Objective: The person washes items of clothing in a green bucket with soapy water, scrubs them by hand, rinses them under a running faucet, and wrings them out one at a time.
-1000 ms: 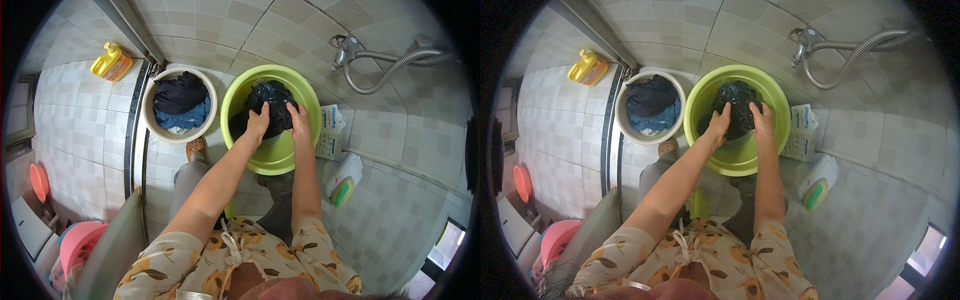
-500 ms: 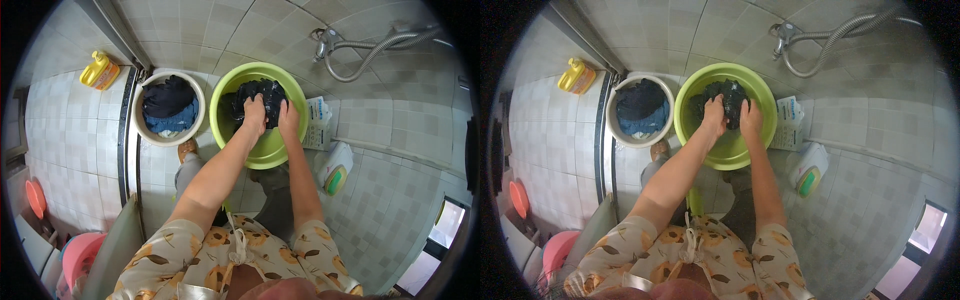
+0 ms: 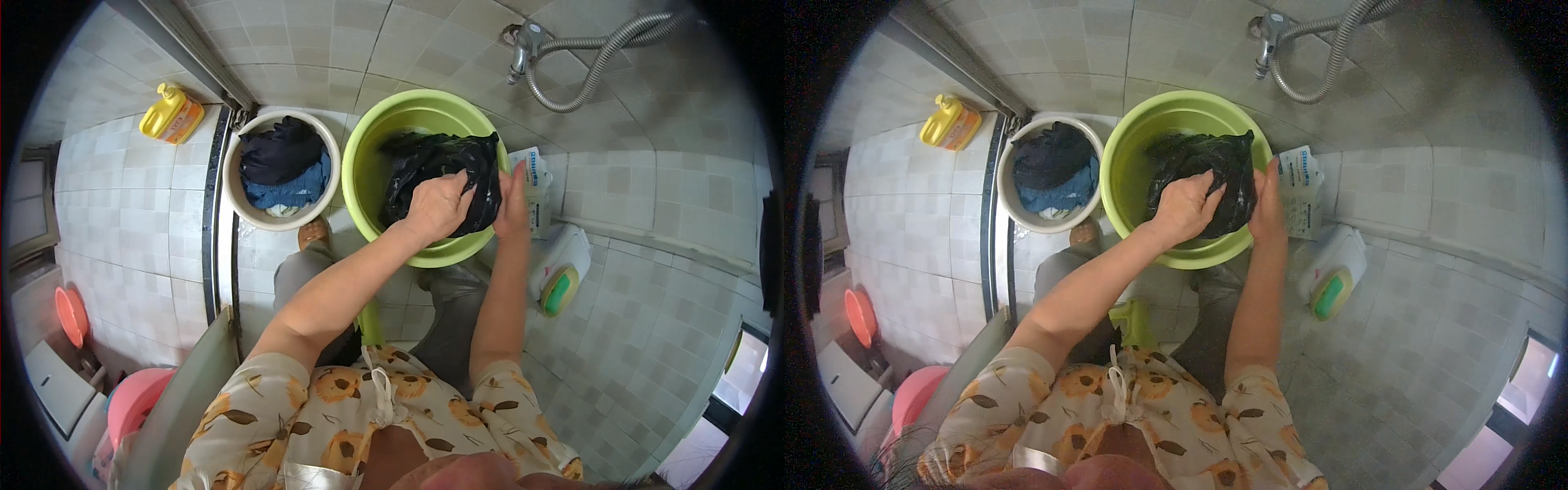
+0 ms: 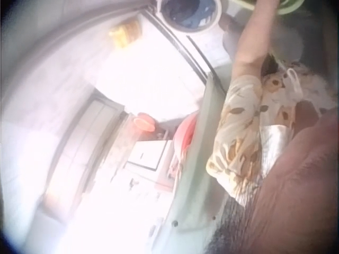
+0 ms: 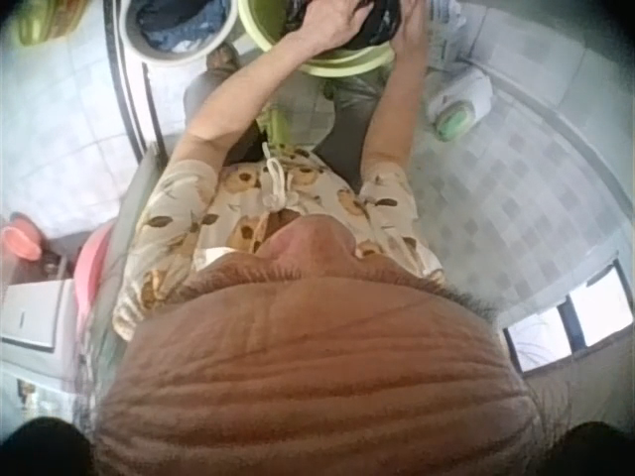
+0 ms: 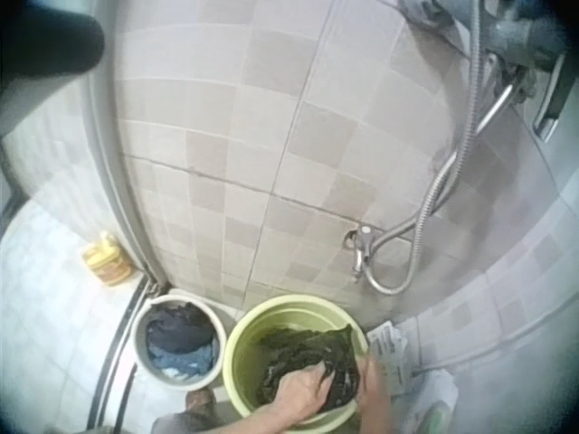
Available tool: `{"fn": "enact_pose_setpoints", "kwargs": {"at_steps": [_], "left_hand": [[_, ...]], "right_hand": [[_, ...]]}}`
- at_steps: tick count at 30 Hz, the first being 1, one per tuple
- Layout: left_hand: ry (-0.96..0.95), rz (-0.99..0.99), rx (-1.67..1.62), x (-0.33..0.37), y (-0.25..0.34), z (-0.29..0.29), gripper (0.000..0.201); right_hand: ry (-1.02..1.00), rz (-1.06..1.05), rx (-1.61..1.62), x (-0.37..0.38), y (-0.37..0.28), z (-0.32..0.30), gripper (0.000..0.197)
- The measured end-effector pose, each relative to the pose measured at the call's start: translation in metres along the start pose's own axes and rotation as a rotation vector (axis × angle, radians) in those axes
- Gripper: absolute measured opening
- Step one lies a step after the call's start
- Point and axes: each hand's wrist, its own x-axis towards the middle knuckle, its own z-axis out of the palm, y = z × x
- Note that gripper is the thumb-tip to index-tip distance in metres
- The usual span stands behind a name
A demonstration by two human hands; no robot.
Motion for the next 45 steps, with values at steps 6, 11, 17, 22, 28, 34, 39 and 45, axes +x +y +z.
{"fn": "enact_pose_setpoints", "kwargs": {"at_steps": [6,11,17,22,28,34,39,45], "left_hand": [[-0.175,0.2,0.317,-0.001,-0.001,-0.019,0.019],[-0.465,0.023,0.54,0.001,0.001,-0.03,0.036],[-0.374,-0.297,0.61,0.035,-0.016,-0.061,0.038],[-0.09,-0.099,0.279,0.04,-0.047,-0.045,0.044],[-0.544,-0.014,0.0,0.042,-0.063,-0.025,0.059],[-0.514,-0.13,-0.135,0.034,-0.051,-0.021,0.064],[-0.436,-0.111,0.136,0.04,-0.036,-0.025,0.054],[-0.299,0.014,0.062,0.028,-0.022,-0.019,0.029]], "right_hand": [[0.277,-0.198,-0.126,0.004,0.023,0.021,0.021],[0.256,-0.418,-0.122,0.007,0.023,0.005,0.021],[0.277,-0.357,0.081,-0.007,0.015,0.001,0.024],[0.099,-0.284,0.16,-0.032,0.003,0.014,0.038],[0.213,-0.347,0.26,-0.041,-0.002,0.02,0.035],[-0.004,-0.38,0.34,-0.038,-0.009,0.018,0.037],[0.147,-0.419,0.347,-0.03,-0.008,0.019,0.034],[0.212,-0.431,0.31,-0.017,-0.002,0.011,0.032]]}}
